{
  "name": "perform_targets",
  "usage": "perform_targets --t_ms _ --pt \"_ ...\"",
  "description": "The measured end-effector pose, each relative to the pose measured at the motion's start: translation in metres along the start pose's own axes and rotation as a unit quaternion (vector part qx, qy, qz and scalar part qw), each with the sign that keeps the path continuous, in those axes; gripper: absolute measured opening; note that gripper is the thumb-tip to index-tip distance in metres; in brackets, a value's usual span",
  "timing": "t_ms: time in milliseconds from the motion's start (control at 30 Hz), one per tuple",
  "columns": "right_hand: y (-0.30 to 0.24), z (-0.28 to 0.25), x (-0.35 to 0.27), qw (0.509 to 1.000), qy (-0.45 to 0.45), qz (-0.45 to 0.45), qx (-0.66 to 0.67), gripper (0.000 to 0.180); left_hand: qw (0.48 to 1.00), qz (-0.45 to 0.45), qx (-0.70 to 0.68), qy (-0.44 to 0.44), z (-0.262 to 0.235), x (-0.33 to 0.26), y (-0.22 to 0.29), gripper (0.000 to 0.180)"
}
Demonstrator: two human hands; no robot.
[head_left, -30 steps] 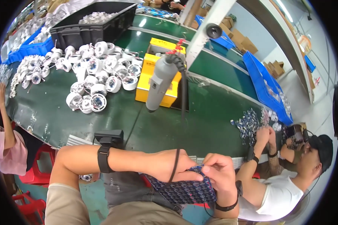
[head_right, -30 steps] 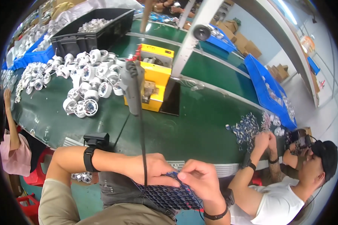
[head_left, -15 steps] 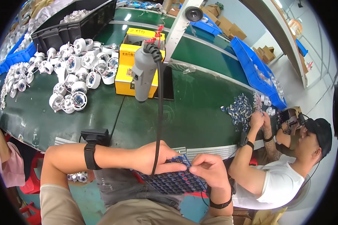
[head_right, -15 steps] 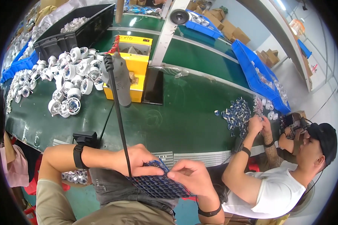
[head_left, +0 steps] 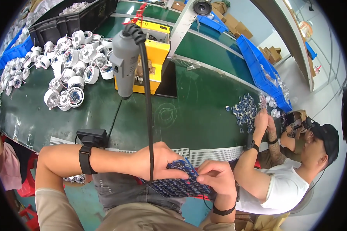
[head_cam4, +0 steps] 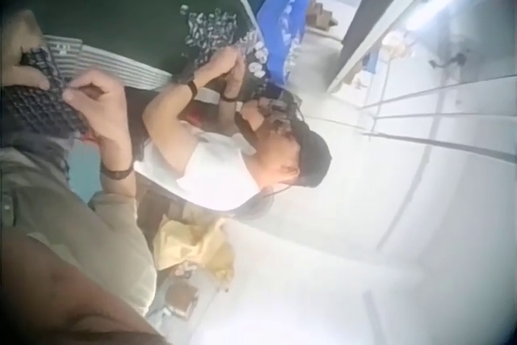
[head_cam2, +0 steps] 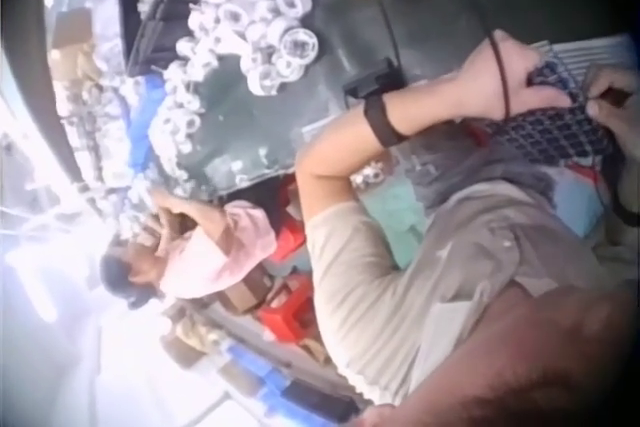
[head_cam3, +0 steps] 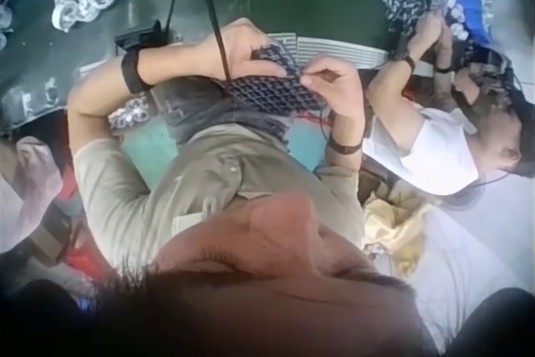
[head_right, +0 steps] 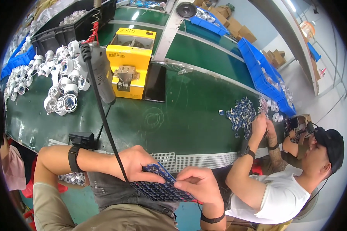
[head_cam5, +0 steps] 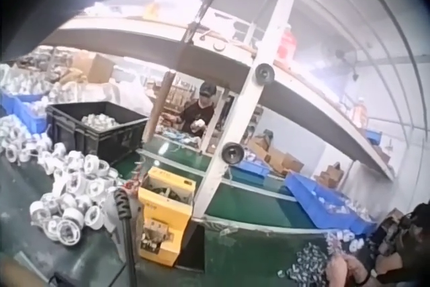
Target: Assembling small electronic parts into a grid tray and using an electric screwdriver to secure components at a factory workbench.
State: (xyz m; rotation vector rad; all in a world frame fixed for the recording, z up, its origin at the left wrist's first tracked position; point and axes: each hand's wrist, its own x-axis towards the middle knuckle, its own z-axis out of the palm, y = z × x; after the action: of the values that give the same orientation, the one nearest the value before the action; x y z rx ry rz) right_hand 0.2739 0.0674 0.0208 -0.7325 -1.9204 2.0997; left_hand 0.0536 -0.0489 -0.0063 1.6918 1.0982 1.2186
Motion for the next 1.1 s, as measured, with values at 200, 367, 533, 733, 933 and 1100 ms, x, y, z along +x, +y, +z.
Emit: perform_targets --t_ms 200,367,533,733,933,1100 --pt "0.009 -0.008 0.002 0.996 -0.061 -0.033 0.058 0.010 0.999 0.027 0.019 -0.009 -0.001 0.001 0.001 0.020" --pt "-0.003 -0.002 -0.002 0.998 -0.042 -0.036 -0.004 0.012 1.000 0.019 -0.005 0.010 -0.002 0.001 0.000 0.020" --pt "-0.009 -0.009 -0.014 0.998 0.019 0.050 -0.041 0.012 0.999 0.010 -0.016 0.042 -0.004 0.002 0.000 0.019" --pt "0.006 -0.016 -0.014 0.999 -0.046 -0.003 -0.003 0.011 1.000 0.014 0.007 -0.002 -0.008 0.002 0.006 0.021" --pt "-0.002 -0.020 -0.021 1.000 -0.002 0.008 -0.003 0.012 1.000 -0.006 -0.005 0.026 -0.010 0.005 0.002 0.021" --pt "0.010 -0.031 -0.025 0.999 -0.022 0.000 -0.028 0.010 0.999 0.010 -0.025 0.026 -0.008 0.005 -0.001 0.020"
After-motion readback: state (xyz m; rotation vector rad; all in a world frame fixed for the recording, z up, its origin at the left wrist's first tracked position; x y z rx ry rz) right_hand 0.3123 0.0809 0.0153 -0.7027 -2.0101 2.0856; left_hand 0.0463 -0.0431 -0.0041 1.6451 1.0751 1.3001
